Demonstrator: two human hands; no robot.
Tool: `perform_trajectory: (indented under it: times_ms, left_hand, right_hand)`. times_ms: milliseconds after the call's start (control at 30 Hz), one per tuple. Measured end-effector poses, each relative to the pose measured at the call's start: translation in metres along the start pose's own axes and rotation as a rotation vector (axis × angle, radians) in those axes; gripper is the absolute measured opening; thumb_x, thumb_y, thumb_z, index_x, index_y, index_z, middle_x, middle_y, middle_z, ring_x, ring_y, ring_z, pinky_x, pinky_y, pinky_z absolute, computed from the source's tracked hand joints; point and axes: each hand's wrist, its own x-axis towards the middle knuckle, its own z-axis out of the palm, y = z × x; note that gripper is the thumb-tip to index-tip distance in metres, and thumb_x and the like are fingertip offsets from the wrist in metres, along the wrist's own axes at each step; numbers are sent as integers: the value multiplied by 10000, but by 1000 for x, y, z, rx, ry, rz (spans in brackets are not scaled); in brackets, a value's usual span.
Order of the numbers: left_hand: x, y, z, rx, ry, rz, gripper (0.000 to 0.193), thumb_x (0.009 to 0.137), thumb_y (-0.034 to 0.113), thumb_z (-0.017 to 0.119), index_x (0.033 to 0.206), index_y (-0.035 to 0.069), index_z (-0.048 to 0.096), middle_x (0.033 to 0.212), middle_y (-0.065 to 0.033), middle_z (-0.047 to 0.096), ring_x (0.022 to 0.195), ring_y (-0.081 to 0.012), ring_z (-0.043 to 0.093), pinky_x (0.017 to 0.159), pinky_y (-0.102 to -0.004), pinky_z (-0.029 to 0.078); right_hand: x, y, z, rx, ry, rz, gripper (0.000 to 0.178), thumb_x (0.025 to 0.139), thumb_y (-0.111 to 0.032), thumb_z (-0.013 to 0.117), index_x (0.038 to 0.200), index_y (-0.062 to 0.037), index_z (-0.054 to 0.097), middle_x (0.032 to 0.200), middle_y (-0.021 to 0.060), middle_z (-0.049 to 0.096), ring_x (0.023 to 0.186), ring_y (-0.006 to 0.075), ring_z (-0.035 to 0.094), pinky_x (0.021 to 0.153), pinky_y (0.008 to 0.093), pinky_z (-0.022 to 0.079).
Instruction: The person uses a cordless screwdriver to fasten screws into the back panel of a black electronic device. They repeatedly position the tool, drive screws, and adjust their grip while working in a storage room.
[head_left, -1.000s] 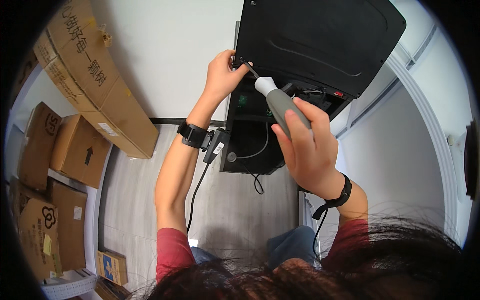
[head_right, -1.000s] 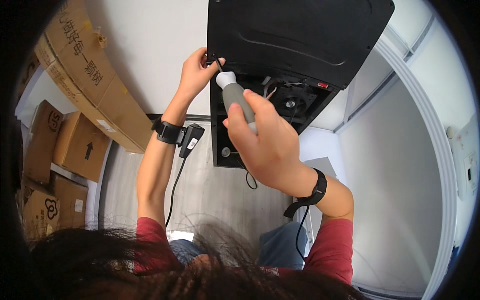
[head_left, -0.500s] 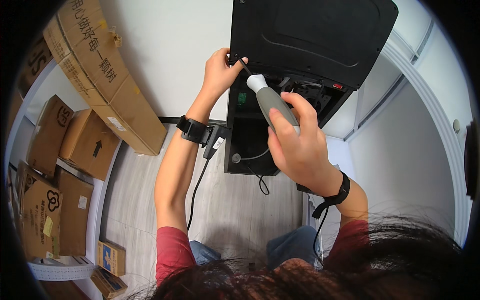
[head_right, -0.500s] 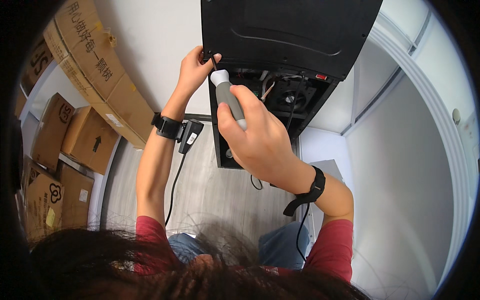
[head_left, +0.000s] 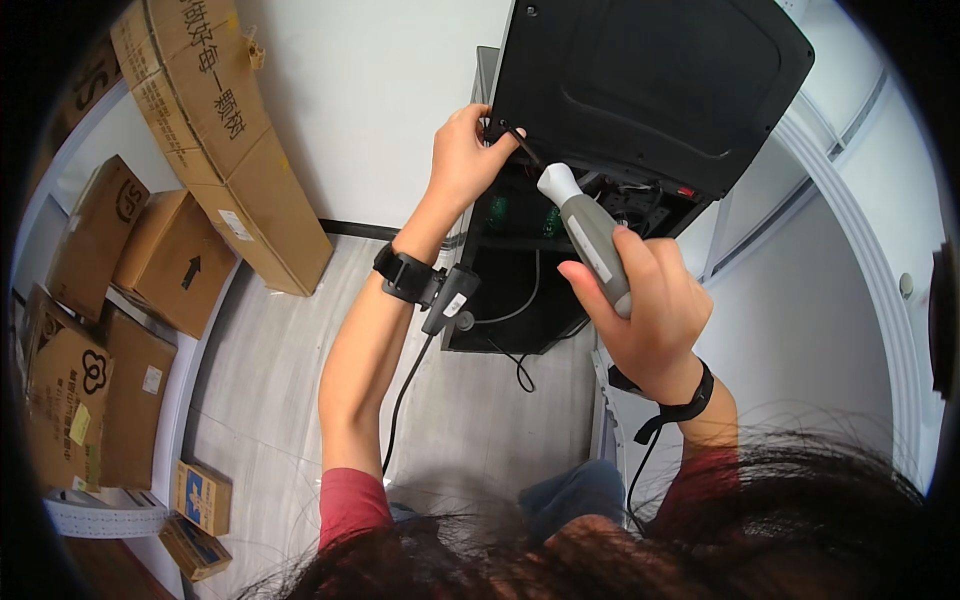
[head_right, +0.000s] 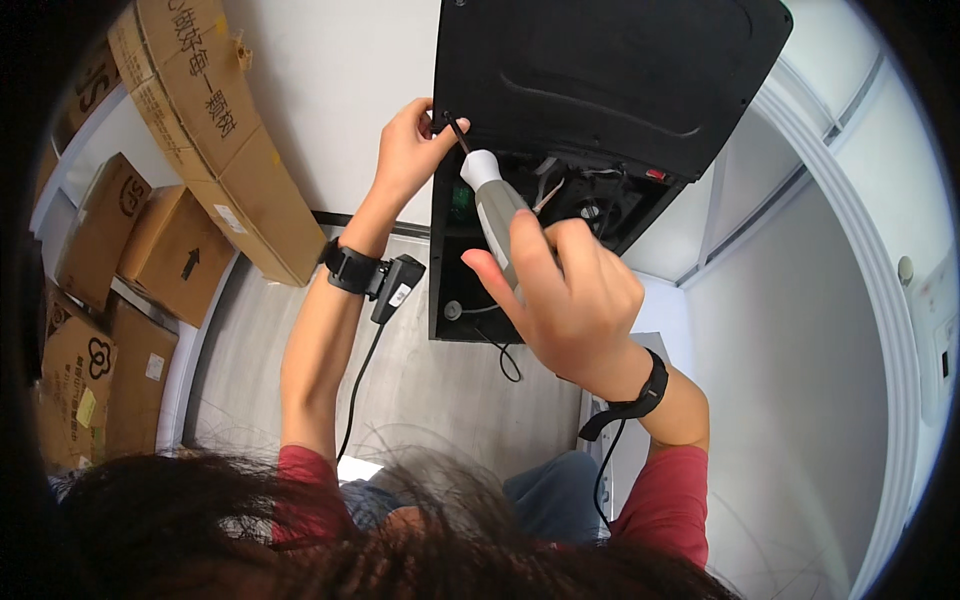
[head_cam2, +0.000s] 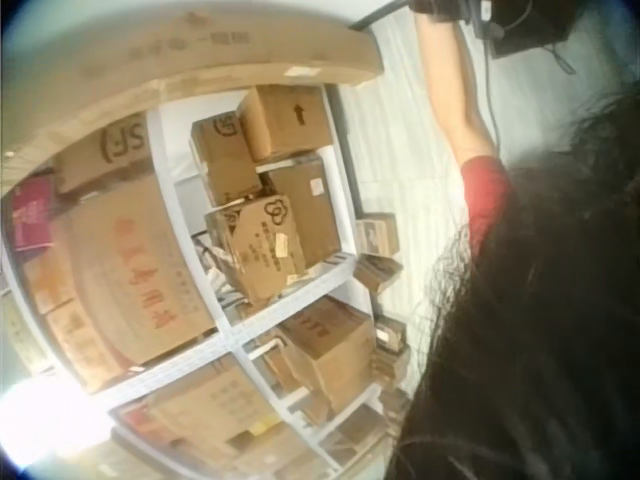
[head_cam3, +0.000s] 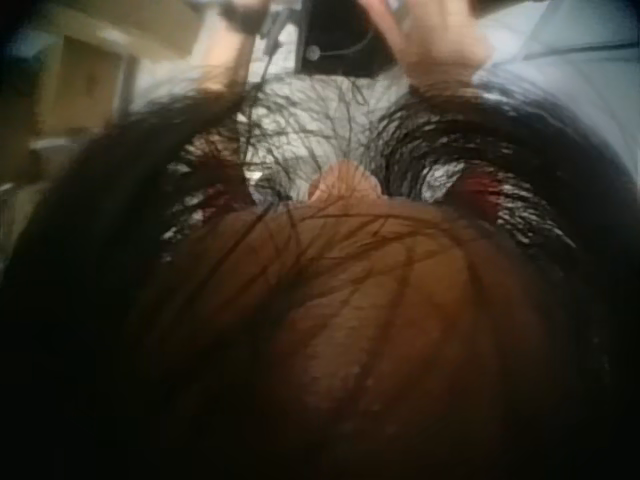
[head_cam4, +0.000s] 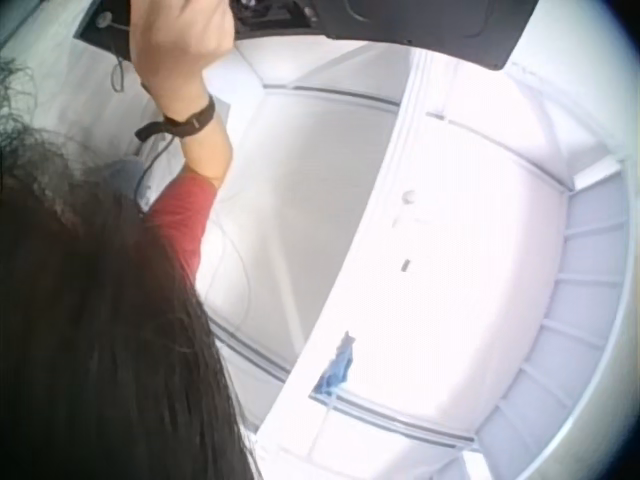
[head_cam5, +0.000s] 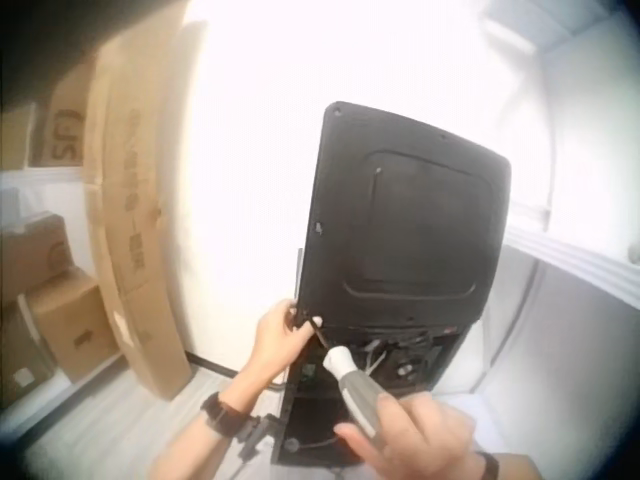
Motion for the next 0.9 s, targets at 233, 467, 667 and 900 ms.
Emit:
perform_trajectory:
  times_ms: [233, 467, 667, 900]
  left_hand:
    - [-6, 7, -7, 11, 13, -42, 424, 712, 277, 735, 942, -60, 621, 743, -106, 583, 618, -171, 523, 577, -303, 446]
    - [-30, 17, -13, -59, 72, -64, 383, 713, 218, 735, 949, -58, 615, 677, -46, 543, 587, -112, 475, 550, -263, 419]
    - [-27, 9, -26, -62, 70, -74, 385, 728, 213, 726, 980, -56, 616, 632, -10, 509, 569, -82, 446, 529, -240, 395]
    - [-22, 10, -28, 71, 54, -23, 358, 756, 278, 736, 925, -18, 626, 608, 39, 456, 562, -59, 383, 496, -242, 325]
  right_hand:
    - [-3, 9, -6, 170, 98, -21, 485, 643, -28, 779, 1065, -15, 540, 1005, 165, 561, 732, 257, 608, 576, 304, 514]
    - [-8, 11, -19, 177, 190, 3, 477, 670, 5, 774, 1094, -31, 558, 1043, 170, 575, 815, 275, 616, 644, 308, 532]
    - [-11, 15, -10, 251, 248, -67, 468, 618, 9, 791, 1046, -44, 608, 1003, 177, 557, 770, 261, 613, 579, 306, 527]
    - [-7, -6, -12, 65, 74, -19, 372, 738, -197, 735, 968, 23, 542, 908, 120, 554, 626, 205, 555, 540, 276, 485]
